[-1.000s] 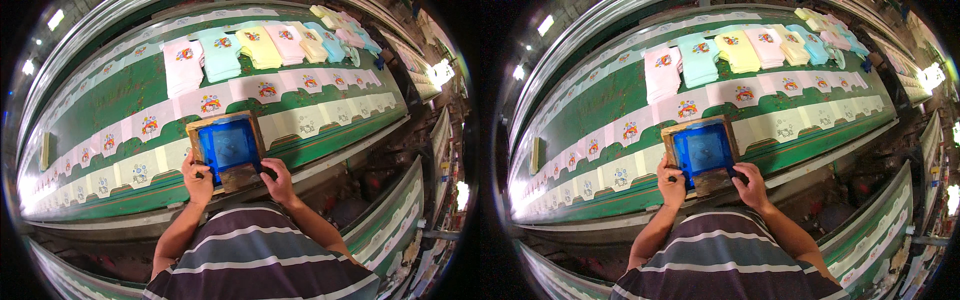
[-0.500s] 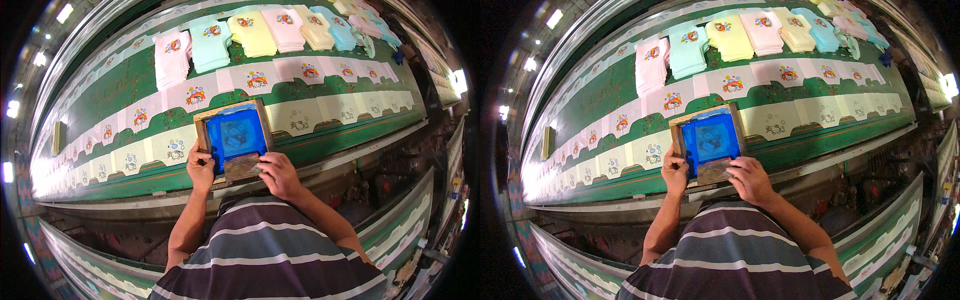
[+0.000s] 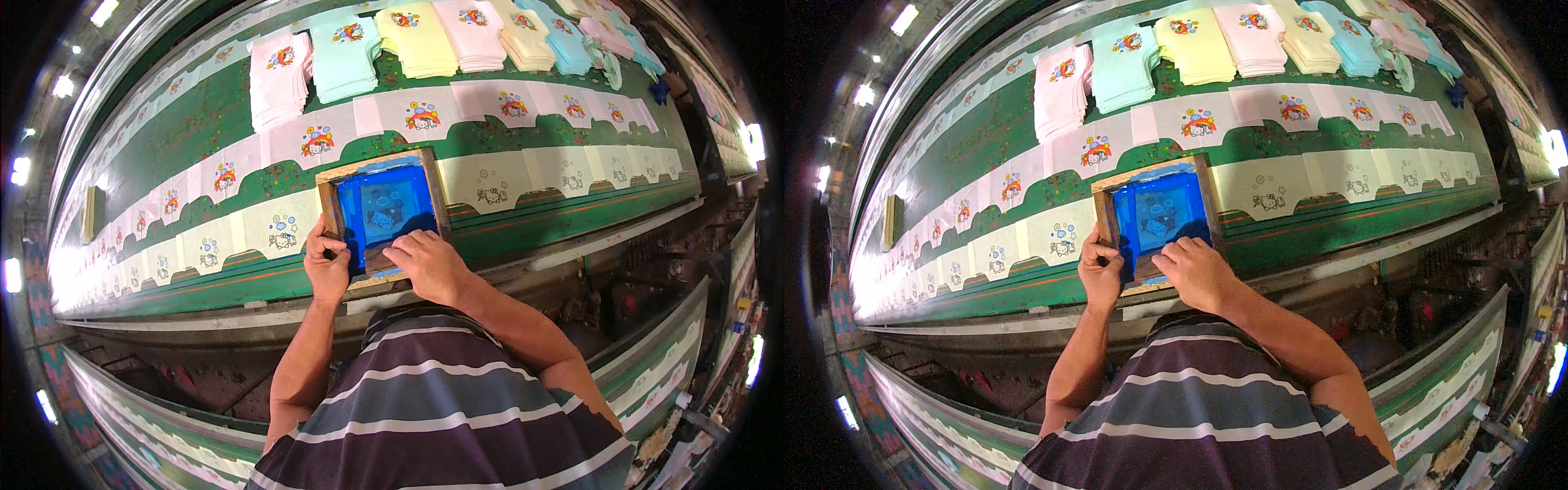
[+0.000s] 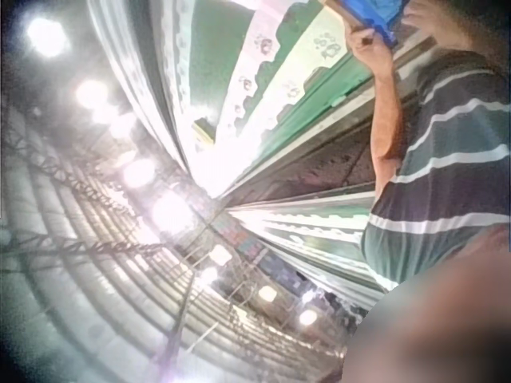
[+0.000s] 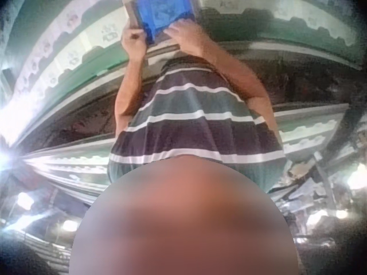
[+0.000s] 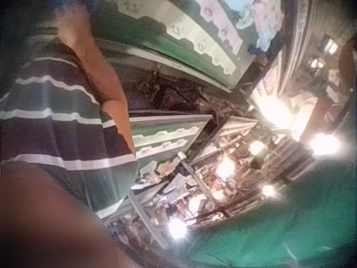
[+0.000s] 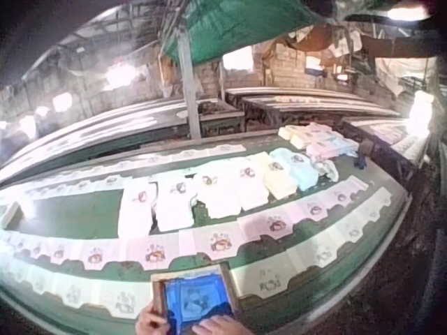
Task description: The person repeatedly dips a wooden frame with a blue screen into a tray and presses it onto a long green conveyor belt to print a pattern onto fabric. The person moves along the belt, repeating the dipping and pressing motion to create a continuous printed design.
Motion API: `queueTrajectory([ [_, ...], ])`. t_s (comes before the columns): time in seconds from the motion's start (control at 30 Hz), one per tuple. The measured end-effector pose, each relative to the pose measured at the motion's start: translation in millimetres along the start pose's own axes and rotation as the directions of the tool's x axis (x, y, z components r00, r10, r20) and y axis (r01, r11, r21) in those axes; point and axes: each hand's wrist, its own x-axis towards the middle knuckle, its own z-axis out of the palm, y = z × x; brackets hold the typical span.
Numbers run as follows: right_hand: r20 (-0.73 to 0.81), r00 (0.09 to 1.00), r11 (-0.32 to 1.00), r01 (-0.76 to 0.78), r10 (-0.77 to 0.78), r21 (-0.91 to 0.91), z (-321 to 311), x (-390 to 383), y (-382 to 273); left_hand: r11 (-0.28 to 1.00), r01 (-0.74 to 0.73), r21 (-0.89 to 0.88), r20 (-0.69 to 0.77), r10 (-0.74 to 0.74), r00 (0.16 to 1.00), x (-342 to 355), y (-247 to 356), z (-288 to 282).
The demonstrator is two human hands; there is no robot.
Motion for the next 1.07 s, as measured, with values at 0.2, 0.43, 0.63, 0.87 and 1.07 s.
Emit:
queueTrajectory([
  [0.2,-0.014,0.999,0.983,-0.026,0.029,0.182,-14.9,-11.8,-2.0,0.997,0.061,-0.042,0.013,-0.060,0.998,-0.2,0.5,1.0],
  [0.43,-0.129,0.991,0.993,-0.005,0.020,0.114,5.7,-13.5,-3.2,0.999,-0.037,0.039,0.017,0.036,0.999,-0.5,3.1,0.4],
  [0.63,-0.174,0.985,0.999,-0.002,0.011,0.049,11.2,34.8,36.0,0.998,0.055,-0.024,0.009,-0.055,0.998,-1.3,-1.9,2.5],
  [0.87,-0.196,0.979,0.996,-0.044,0.060,0.083,-5.7,102.8,77.2,0.995,-0.050,0.083,0.007,0.050,0.999,-1.6,-3.8,4.0],
  [1.07,0.004,0.994,0.994,-0.109,0.109,0.003,-7.4,101.6,75.7,0.996,-0.056,0.067,0.014,0.055,0.998,-1.9,-11.9,6.1],
])
